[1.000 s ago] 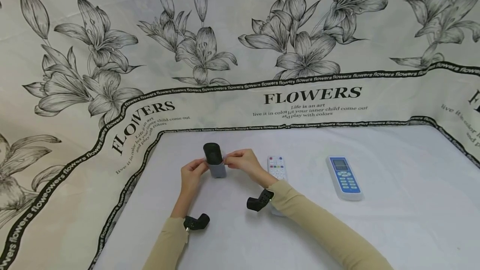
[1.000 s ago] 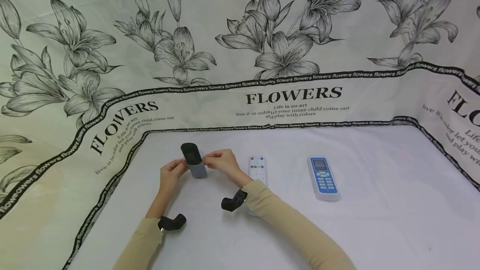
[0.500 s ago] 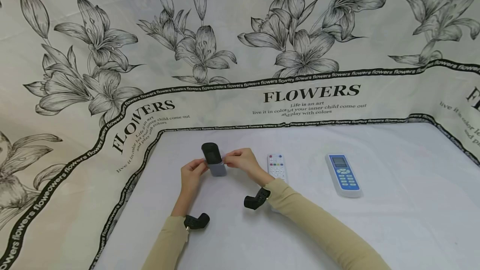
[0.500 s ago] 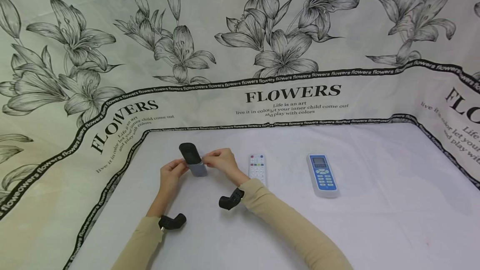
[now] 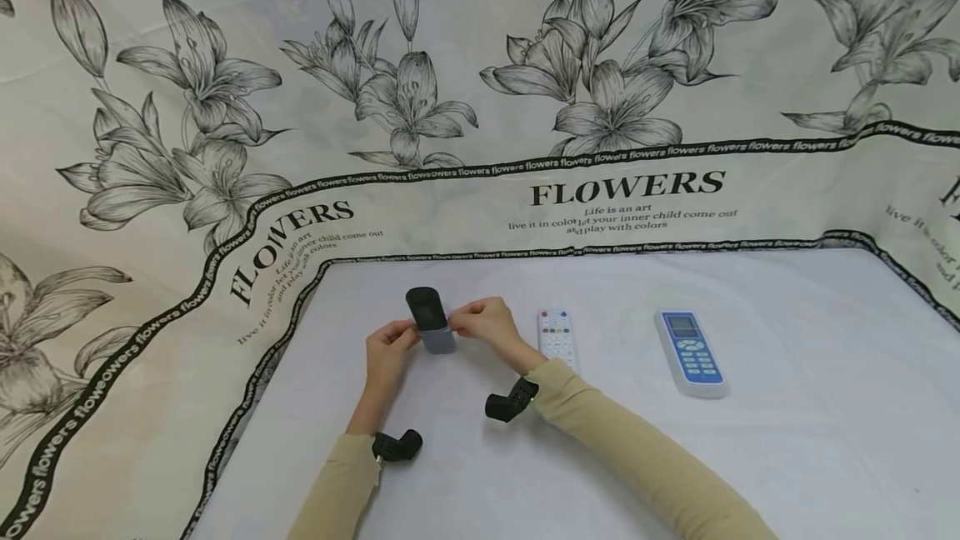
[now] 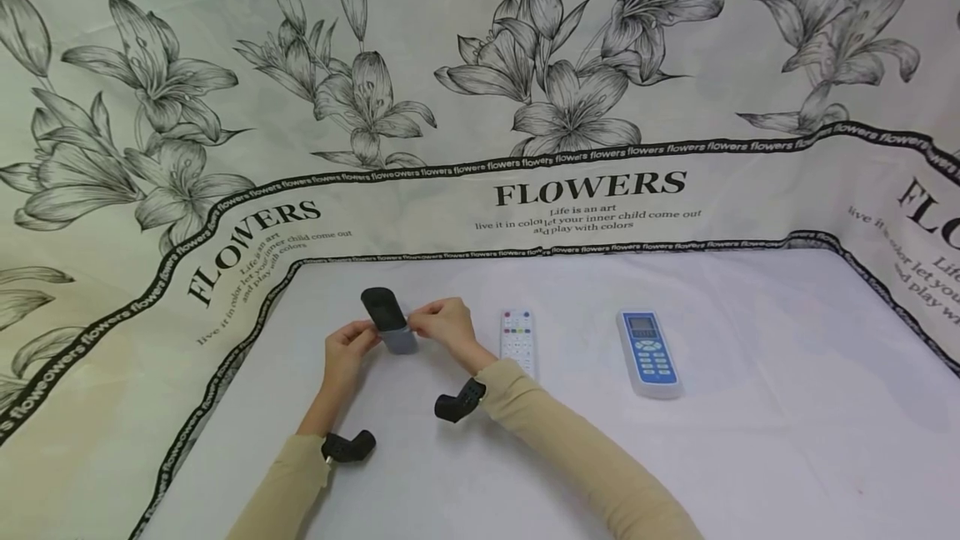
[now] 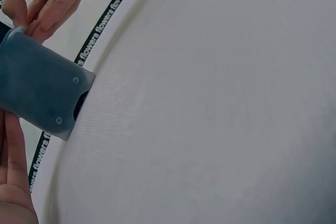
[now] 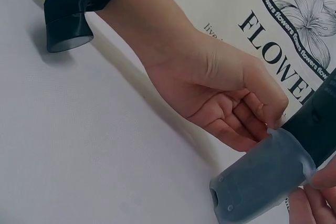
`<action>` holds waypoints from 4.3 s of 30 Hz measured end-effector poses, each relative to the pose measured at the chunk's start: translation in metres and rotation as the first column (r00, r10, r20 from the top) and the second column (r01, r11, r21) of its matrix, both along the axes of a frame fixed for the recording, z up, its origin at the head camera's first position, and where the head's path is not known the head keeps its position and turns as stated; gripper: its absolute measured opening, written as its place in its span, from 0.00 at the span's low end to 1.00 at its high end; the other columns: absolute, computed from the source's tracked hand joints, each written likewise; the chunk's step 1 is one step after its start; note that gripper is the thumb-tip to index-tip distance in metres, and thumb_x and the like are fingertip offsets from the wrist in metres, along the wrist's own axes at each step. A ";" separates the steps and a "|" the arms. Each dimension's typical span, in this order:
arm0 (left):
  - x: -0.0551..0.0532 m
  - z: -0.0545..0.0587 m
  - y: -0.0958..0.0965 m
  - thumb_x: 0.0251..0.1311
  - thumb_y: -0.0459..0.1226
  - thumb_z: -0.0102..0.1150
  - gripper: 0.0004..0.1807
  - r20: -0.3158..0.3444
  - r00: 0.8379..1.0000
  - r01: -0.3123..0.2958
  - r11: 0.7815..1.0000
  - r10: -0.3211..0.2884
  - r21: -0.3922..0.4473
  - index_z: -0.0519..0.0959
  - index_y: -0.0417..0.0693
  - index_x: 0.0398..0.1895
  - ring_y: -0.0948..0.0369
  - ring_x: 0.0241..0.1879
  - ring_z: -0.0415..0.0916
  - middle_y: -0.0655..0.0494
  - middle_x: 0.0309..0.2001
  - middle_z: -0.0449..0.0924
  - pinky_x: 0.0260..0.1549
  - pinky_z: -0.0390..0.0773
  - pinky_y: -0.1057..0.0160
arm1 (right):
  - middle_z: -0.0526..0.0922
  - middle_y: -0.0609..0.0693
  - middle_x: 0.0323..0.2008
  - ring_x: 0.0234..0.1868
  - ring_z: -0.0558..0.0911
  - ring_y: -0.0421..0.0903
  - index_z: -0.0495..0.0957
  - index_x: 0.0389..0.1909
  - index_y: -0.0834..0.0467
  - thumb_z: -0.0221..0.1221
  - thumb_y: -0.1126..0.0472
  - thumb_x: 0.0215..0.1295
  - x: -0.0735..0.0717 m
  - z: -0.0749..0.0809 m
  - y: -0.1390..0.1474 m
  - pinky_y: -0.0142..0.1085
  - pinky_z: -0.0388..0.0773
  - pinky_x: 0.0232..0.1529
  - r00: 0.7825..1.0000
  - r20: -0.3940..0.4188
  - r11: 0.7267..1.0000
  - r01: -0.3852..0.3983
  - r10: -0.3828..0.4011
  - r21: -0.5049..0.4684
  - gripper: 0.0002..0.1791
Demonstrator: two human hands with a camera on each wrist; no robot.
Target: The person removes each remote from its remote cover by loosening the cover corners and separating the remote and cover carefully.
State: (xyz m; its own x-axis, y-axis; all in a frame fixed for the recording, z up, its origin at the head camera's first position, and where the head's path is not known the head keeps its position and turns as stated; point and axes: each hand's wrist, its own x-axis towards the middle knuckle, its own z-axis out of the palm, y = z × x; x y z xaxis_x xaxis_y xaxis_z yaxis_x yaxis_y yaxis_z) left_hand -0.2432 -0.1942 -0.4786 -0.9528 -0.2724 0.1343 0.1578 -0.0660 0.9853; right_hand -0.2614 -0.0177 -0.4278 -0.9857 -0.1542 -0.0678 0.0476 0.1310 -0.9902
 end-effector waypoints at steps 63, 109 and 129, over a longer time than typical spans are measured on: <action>0.001 -0.001 -0.007 0.52 0.30 0.65 0.07 0.186 0.982 0.036 0.951 0.023 -0.306 0.83 0.32 0.31 0.69 0.26 0.76 0.58 0.24 0.83 0.29 0.76 0.74 | 0.87 0.51 0.23 0.24 0.78 0.35 0.87 0.27 0.64 0.65 0.64 0.48 -0.002 -0.026 0.002 0.25 0.75 0.29 1.000 -0.018 0.985 0.024 -0.021 0.171 0.07; 0.017 0.016 0.010 0.58 0.31 0.59 0.13 0.289 0.956 0.017 0.969 0.057 -0.246 0.82 0.29 0.43 0.70 0.24 0.79 0.45 0.36 0.86 0.27 0.81 0.73 | 0.88 0.58 0.29 0.24 0.82 0.36 0.86 0.33 0.67 0.66 0.69 0.49 0.001 -0.023 0.012 0.27 0.80 0.30 0.998 0.047 0.991 -0.034 0.028 0.128 0.09; 0.020 0.016 0.020 0.60 0.40 0.60 0.19 0.371 0.923 -0.020 0.976 0.103 -0.219 0.80 0.35 0.50 0.70 0.19 0.72 0.48 0.36 0.86 0.17 0.71 0.73 | 0.88 0.59 0.32 0.27 0.82 0.36 0.85 0.35 0.67 0.66 0.68 0.52 0.003 -0.022 0.014 0.26 0.79 0.31 0.996 -0.088 0.998 0.035 -0.030 0.049 0.09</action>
